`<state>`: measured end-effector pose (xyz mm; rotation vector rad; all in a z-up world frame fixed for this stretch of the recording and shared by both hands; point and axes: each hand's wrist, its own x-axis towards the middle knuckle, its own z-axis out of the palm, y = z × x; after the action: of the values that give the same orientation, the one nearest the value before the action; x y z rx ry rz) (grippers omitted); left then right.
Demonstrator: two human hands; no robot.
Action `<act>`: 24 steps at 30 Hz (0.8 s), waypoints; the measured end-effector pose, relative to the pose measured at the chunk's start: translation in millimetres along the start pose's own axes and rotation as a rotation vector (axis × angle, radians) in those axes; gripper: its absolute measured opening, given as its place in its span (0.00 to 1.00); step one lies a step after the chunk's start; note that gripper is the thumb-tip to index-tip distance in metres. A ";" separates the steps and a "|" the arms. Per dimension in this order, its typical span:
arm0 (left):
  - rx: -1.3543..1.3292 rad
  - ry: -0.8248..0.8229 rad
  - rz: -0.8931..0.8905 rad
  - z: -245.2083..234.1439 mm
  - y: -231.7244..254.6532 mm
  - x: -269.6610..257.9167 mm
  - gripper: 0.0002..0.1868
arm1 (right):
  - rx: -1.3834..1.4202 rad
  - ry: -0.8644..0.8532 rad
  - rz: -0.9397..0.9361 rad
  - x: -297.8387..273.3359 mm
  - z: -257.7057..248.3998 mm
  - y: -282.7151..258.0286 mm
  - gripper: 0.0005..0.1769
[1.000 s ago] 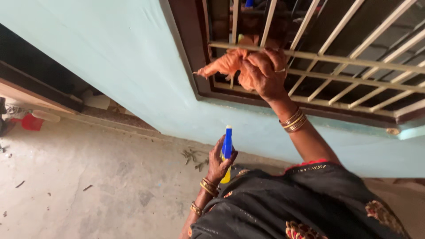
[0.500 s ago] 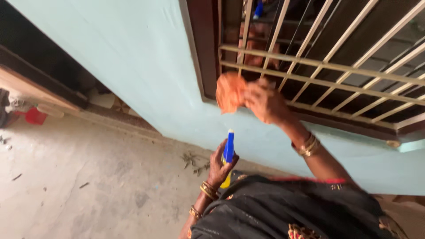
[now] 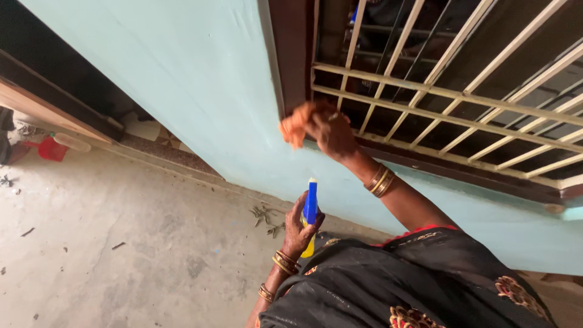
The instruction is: The person wipes the metal window grille with an orange cloth while holding a spray bottle. They repeatedly spray and wipe the grille bars and frame, moving methodically across the surface.
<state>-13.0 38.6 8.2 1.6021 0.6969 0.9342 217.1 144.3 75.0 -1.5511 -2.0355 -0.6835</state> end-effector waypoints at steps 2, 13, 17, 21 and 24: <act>0.019 0.003 -0.030 -0.9 -1.7 -0.9 0.35 | 0.170 -0.176 0.006 -29.4 6.1 0.0 0.23; 0.052 0.056 0.053 1.5 4.1 -15.6 0.34 | 0.491 0.007 0.178 19.4 -112.0 26.3 0.20; 0.029 0.060 0.009 -2.5 2.2 -15.8 0.35 | 0.327 0.489 0.054 103.9 -144.7 29.5 0.28; -0.014 0.074 -0.045 -8.0 -5.0 -9.3 0.34 | 0.041 0.576 -0.066 153.1 -116.8 17.8 0.28; 0.075 0.084 0.030 -13.1 -10.1 -5.9 0.32 | -0.071 0.444 -0.079 147.7 -71.0 9.5 0.29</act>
<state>-26.9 42.6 -1.7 1.6507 0.7766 1.0120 197.1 207.3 225.2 -1.2239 -1.7580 -1.0372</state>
